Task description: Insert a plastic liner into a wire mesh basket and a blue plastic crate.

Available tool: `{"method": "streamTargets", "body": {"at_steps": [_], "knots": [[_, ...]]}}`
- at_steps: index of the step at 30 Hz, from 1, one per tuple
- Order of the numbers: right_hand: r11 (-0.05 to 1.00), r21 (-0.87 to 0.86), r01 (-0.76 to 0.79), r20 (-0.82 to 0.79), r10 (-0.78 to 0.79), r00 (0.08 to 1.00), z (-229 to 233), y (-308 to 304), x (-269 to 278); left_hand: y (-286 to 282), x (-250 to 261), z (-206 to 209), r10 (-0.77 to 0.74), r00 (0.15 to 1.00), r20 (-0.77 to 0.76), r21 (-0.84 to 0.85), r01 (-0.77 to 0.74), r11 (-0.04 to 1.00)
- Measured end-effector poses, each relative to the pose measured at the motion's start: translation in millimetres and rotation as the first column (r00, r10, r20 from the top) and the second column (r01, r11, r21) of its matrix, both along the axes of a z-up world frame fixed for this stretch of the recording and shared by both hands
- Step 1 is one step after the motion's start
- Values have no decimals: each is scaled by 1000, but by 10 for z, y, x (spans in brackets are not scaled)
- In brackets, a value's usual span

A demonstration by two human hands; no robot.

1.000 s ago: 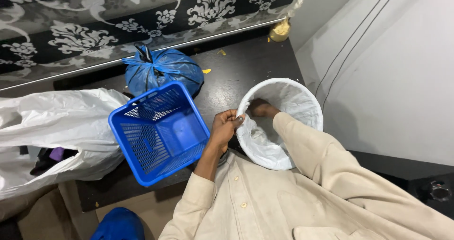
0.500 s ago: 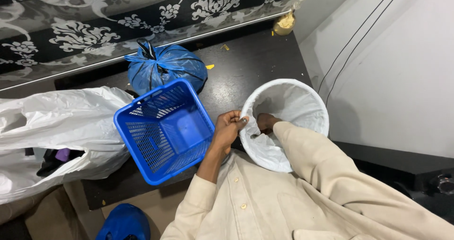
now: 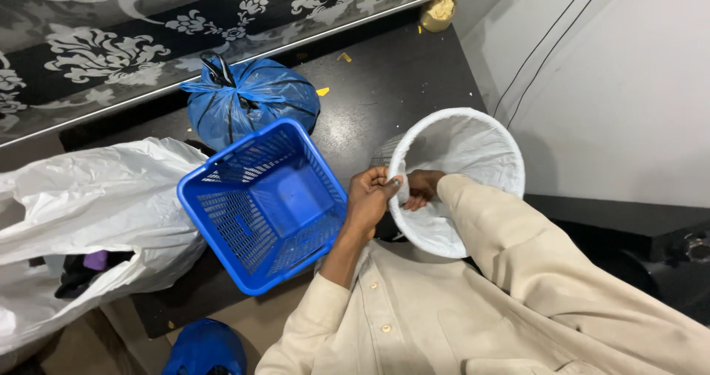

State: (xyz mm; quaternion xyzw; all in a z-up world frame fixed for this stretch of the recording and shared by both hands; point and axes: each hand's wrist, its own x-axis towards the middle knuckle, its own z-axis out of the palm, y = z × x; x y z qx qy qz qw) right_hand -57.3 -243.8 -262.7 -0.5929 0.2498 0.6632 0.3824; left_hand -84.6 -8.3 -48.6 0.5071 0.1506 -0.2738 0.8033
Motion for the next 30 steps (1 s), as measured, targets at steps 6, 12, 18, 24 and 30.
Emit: {"method": "streamTargets", "body": {"at_steps": [6,12,18,24,30], "knots": [[971,-101,215,189,-194,963,316,98,-19,11,40,93,-19,999,-49,-21,18,1000],[885,-373,-277,413,426,805,1889,509,448,-23,89,-68,29,999,-30,-11,-29,1000],[987,-35,158,901,-37,433,2929,133,291,-16,160,12,125,991,-43,-13,-126,992],[791,45,610,969,114,-220,3350,-57,-47,-82,358,-304,387,922,-22,-103,-387,916],[693,19,721,1000,5,-31,2796,-466,-52,57,712,-516,489,872,-8,-247,-475,845]]}}
